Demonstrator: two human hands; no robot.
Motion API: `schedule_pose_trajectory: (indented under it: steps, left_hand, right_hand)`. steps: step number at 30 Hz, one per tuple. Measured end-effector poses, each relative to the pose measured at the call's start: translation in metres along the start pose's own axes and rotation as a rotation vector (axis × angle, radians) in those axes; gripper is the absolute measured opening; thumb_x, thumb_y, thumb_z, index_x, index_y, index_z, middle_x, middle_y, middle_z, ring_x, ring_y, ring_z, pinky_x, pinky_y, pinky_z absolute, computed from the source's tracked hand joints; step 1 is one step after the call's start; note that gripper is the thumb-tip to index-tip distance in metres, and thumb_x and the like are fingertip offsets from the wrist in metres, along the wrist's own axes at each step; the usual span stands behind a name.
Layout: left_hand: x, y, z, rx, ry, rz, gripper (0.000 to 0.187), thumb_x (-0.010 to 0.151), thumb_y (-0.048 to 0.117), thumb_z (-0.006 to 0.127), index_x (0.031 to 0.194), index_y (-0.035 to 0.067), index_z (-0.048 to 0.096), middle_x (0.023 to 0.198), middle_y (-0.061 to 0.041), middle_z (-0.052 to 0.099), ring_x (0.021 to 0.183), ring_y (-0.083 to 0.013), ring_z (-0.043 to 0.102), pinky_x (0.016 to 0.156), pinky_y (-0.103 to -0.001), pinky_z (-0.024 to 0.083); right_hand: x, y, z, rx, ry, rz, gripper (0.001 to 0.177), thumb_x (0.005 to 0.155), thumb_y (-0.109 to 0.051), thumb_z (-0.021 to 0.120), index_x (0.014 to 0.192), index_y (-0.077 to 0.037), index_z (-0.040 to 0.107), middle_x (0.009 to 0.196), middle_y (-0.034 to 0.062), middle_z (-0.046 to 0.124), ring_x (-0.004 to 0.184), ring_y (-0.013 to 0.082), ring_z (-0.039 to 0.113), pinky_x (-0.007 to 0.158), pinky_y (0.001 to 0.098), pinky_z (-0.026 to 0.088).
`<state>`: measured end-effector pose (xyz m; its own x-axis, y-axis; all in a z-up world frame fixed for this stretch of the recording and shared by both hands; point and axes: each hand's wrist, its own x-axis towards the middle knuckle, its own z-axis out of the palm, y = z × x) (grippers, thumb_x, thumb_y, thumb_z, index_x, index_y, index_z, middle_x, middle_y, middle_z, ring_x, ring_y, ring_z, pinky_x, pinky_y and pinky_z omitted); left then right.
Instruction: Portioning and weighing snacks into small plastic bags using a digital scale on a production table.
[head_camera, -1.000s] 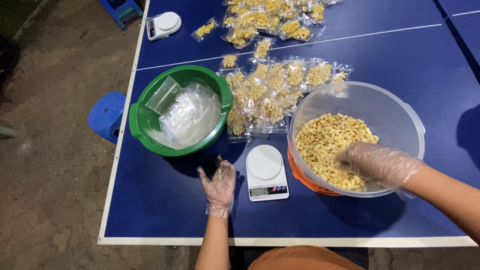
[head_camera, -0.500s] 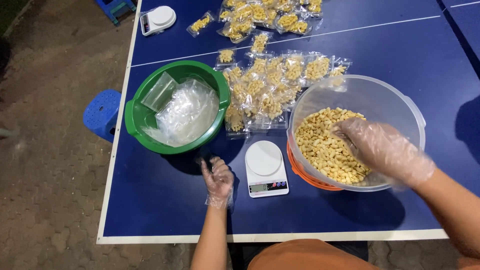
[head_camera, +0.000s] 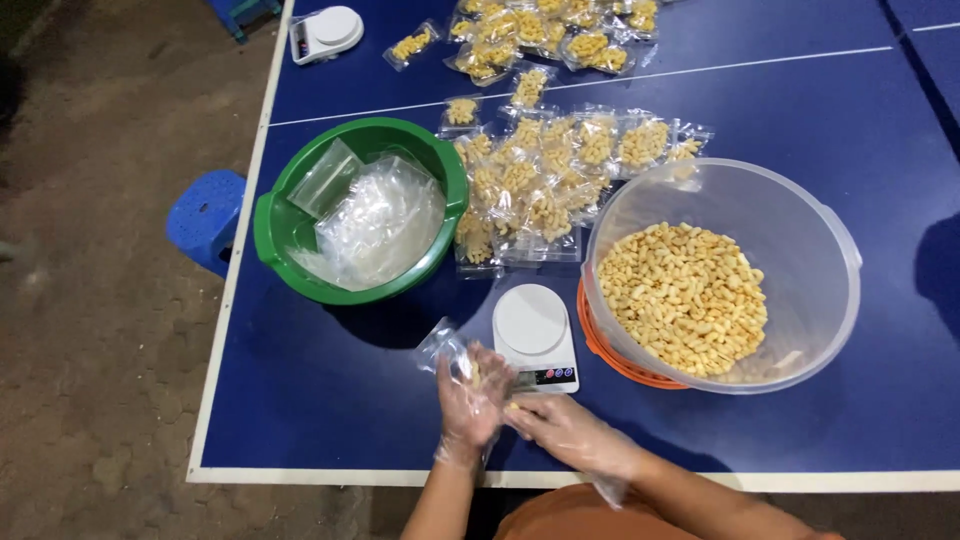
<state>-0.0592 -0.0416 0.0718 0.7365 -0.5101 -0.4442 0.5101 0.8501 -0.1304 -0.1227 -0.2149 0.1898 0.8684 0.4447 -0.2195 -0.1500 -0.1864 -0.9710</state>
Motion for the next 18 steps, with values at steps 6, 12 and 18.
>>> schedule_pose_trajectory:
  steps: [6, 12, 18]
  left_hand:
    - [-0.015, -0.033, 0.025, 0.264, -0.031, 0.292, 0.033, 0.099, 0.047, 0.060, 0.098, 0.014, 0.061, 0.078, -0.005, 0.064, 0.082, -0.0260, 0.067, 0.085, -0.045, 0.057]
    - [-0.014, -0.036, 0.041, 0.119, 0.222, 0.363, 0.040, 0.095, 0.053, 0.065, 0.099, 0.014, 0.067, 0.091, -0.009, 0.069, 0.088, -0.0270, 0.069, 0.088, -0.044, 0.058]
    - [-0.010, -0.051, 0.022, 0.279, 0.148, 0.557, 0.044, 0.098, 0.052, 0.053, 0.116, 0.012, 0.054, 0.094, -0.012, 0.061, 0.087, -0.0302, 0.062, 0.089, -0.047, 0.054]
  right_hand:
    - [0.023, 0.043, 0.018, -0.071, 0.206, -0.051, 0.036, 0.101, -0.043, 0.052, 0.082, -0.016, 0.066, 0.081, -0.0042, 0.065, 0.078, 0.0091, 0.056, 0.073, 0.0284, 0.044]
    - [0.022, 0.039, 0.010, -0.172, 0.198, -0.090, 0.032, 0.104, -0.030, 0.049, 0.088, -0.010, 0.067, 0.089, -0.0003, 0.071, 0.085, 0.0136, 0.064, 0.081, 0.0309, 0.048]
    - [0.021, 0.059, 0.021, -0.405, 0.307, -0.126, 0.025, 0.101, -0.026, 0.052, 0.081, -0.013, 0.057, 0.081, 0.0023, 0.063, 0.075, 0.0194, 0.060, 0.070, 0.0355, 0.046]
